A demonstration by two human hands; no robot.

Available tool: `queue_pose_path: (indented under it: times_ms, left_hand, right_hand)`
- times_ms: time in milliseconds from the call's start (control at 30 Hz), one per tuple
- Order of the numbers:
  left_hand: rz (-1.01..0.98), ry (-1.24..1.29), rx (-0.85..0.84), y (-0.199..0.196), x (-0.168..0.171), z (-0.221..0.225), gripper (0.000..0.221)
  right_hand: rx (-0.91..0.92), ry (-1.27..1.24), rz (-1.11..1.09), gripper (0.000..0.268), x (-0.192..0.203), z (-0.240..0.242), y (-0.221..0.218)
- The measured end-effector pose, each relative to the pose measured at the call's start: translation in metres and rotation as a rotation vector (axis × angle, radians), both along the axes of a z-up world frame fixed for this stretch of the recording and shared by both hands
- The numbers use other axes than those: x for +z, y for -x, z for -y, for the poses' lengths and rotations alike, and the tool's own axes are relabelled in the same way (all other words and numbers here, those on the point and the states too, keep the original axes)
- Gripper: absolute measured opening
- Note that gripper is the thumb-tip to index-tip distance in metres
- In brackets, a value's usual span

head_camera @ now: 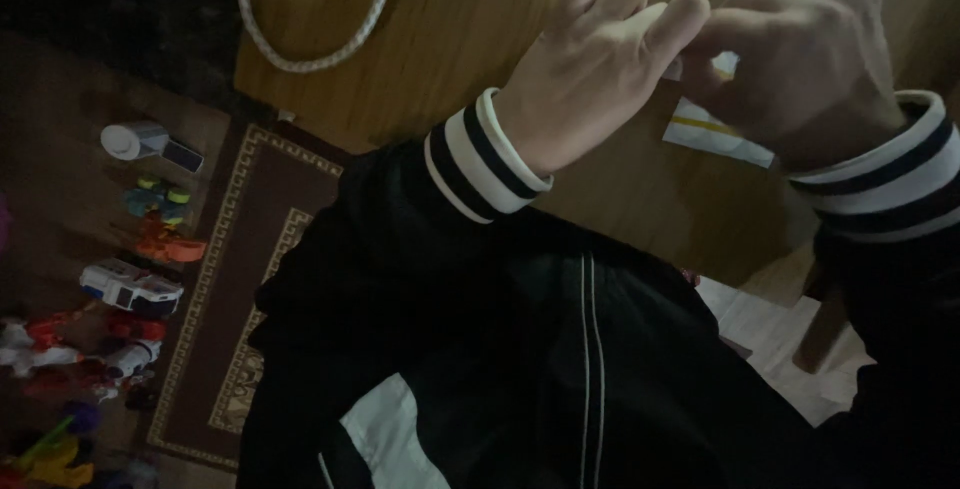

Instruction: Cutting and peeling thin yellow adhesive strips from a backing sheet using a utility knife

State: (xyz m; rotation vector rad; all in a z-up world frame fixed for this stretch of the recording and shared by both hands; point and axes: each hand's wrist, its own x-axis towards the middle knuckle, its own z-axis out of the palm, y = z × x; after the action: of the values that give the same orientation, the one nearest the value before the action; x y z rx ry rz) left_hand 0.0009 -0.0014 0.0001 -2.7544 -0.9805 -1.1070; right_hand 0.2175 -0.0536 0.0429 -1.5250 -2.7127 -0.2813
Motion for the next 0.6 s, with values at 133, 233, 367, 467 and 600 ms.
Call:
queue_pose_path:
  times_ms: [133,233,367,467,600]
  left_hand:
    - [0.036,0.032,-0.039,0.000,-0.003,-0.001,0.045]
    - [-0.060,-0.048,0.036,-0.001,-0.004,-0.001,0.042]
    - [-0.104,-0.041,0.031,-0.001,-0.005,-0.001,0.043]
    - [-0.151,-0.028,0.013,0.000,-0.007,-0.002,0.051]
    - [-0.039,0.276,-0.192,0.009,0.011,-0.005,0.050]
  right_hand:
    - [-0.109,0.189,-0.140,0.027,-0.004,-0.003,-0.007]
    - [-0.143,0.308,-0.231,0.017,-0.003,-0.008,-0.007]
    - [-0.100,0.339,-0.214,0.022,0.002,-0.014,-0.006]
    - [-0.097,0.357,-0.260,0.019,0.002,-0.015,-0.006]
    - [-0.108,0.382,-0.299,0.011,0.001,-0.016,-0.008]
